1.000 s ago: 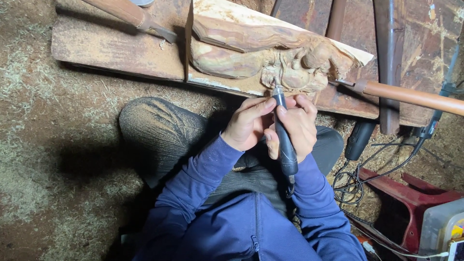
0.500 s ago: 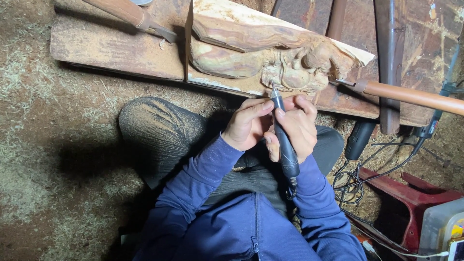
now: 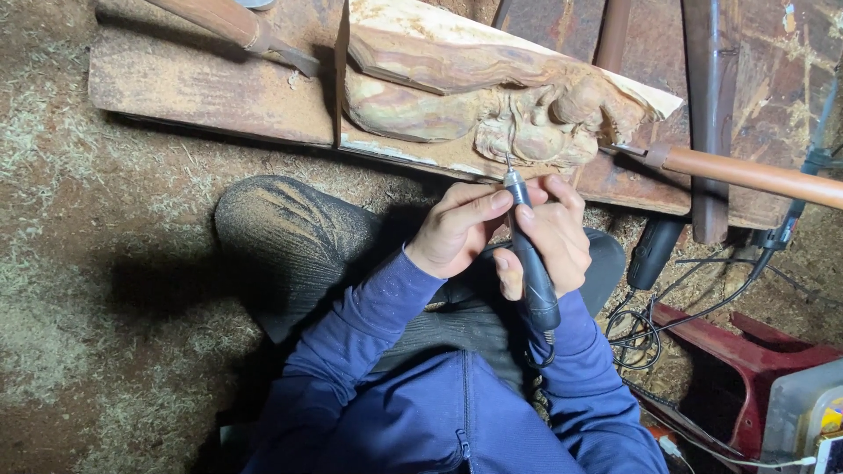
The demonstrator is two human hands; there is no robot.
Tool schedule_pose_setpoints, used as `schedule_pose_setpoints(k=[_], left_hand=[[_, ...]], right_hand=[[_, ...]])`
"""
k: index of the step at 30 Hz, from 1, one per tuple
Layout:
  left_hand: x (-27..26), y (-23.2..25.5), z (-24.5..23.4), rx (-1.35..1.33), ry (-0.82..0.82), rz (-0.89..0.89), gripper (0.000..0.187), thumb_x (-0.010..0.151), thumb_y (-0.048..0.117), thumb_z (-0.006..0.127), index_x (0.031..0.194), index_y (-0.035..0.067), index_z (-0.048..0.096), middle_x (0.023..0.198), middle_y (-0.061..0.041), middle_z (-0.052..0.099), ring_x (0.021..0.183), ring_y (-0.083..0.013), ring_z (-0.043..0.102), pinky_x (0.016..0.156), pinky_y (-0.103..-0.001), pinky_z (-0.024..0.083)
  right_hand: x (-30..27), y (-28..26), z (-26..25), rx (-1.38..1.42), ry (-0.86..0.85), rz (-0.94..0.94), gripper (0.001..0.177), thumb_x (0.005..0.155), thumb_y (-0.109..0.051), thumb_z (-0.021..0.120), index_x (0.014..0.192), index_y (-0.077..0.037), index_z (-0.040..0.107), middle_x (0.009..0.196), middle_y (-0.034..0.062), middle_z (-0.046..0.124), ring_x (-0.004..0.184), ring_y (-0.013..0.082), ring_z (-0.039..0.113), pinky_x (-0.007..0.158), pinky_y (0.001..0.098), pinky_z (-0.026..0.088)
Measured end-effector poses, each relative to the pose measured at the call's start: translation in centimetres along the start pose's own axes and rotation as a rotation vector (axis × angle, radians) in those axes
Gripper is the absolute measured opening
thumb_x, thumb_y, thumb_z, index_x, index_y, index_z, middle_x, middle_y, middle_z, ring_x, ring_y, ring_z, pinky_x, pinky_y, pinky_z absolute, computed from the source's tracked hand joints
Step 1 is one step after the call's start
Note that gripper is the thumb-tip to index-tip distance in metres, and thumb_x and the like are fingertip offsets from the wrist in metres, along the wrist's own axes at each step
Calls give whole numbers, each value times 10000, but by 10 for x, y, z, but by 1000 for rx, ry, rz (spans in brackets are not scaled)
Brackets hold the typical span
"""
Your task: Carving intricate details into a wooden sculpture using a handheld rotary tool
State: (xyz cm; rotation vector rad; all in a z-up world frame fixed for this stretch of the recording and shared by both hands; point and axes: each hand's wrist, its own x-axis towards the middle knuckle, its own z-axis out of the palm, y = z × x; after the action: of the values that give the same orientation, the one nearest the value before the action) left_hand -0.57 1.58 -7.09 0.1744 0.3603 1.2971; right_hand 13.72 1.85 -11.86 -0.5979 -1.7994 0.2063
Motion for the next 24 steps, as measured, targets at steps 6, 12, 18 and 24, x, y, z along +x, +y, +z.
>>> schedule_pose_setpoints(k=[6,12,18,24], left_hand=[[0,2,2,-6,12,-15,170,951,66,654,851,-33,751,770,-162,676,835,-201,664,833,-355,559],[0,-3,-7,-29,0,-10,170,978,70,627,934,-31,756,832,-198,698,890,-259,694,899,-377,547],[4,-2,-11,-31,-12,-37,193,993,96,619,941,-32,754,835,-199,701,873,-245,683,871,-364,550],[6,-4,-12,-8,-20,-32,190,995,91,616,937,-37,743,839,-204,695,882,-242,680,857,-363,553]], right_hand=[[10,7,3,7,2,-1,466,918,-281,732,1073,158,706,728,174,700,618,251,624,1113,655,372],[17,4,8,25,7,9,452,913,-290,734,1035,146,721,700,162,685,617,258,631,1141,651,339],[13,5,8,-3,1,36,457,920,-296,738,1058,140,724,711,164,691,638,255,645,1147,636,344],[10,7,7,0,6,47,458,916,-281,746,1089,142,717,731,169,704,666,266,665,1148,632,349]])
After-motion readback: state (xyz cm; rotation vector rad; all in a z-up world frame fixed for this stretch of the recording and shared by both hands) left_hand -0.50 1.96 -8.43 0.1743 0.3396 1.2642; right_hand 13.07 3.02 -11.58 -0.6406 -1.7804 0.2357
